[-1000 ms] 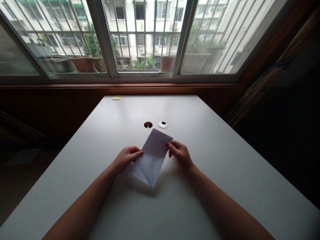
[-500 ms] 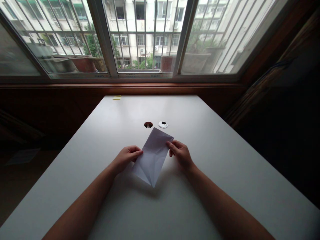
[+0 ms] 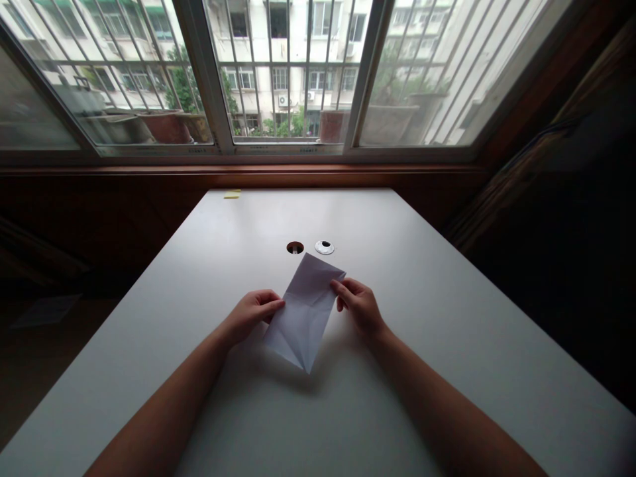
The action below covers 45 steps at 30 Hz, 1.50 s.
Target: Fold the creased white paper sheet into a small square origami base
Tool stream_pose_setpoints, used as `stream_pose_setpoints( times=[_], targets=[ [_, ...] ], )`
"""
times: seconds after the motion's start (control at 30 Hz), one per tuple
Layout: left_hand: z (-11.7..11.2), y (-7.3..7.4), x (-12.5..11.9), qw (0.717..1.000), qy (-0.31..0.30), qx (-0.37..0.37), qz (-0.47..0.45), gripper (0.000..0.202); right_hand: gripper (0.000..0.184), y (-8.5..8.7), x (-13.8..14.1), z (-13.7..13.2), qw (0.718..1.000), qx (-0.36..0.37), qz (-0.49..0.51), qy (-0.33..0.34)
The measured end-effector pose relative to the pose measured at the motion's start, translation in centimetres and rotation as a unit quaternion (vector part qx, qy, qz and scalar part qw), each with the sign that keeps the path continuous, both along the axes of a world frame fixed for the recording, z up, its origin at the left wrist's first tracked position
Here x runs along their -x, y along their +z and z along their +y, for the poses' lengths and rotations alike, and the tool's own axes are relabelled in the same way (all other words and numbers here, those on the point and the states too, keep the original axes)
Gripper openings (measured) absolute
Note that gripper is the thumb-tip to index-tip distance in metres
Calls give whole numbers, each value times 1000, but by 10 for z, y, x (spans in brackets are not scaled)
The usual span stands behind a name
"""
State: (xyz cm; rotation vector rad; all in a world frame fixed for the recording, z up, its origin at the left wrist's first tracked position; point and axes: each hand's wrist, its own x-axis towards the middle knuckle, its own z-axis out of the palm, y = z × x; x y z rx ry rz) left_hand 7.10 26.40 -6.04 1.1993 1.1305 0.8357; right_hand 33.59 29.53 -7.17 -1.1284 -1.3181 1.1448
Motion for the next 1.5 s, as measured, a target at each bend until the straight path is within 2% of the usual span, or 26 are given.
stream_pose_setpoints(
  times=[0.43, 0.7, 0.87, 1.27, 1.5],
  targets=[
    [1, -2, 1, 1000, -9, -2, -7, 37, 37, 1, -1, 0, 1000, 9, 5, 24],
    [0, 5, -2, 999, -29, -17, -19, 33, 38, 1, 1, -2, 988, 33, -15, 150],
    [-1, 5, -2, 998, -50, -12, -30, 33, 33, -1, 2, -3, 977, 12, -42, 209],
    [2, -5, 1, 998, -41, 6, -46, 32, 33, -1, 4, -5, 978, -28, -58, 200],
    [3, -7, 1, 998, -30, 6, -50, 34, 31, -11, 2, -1, 979, -30, -64, 192]
  ],
)
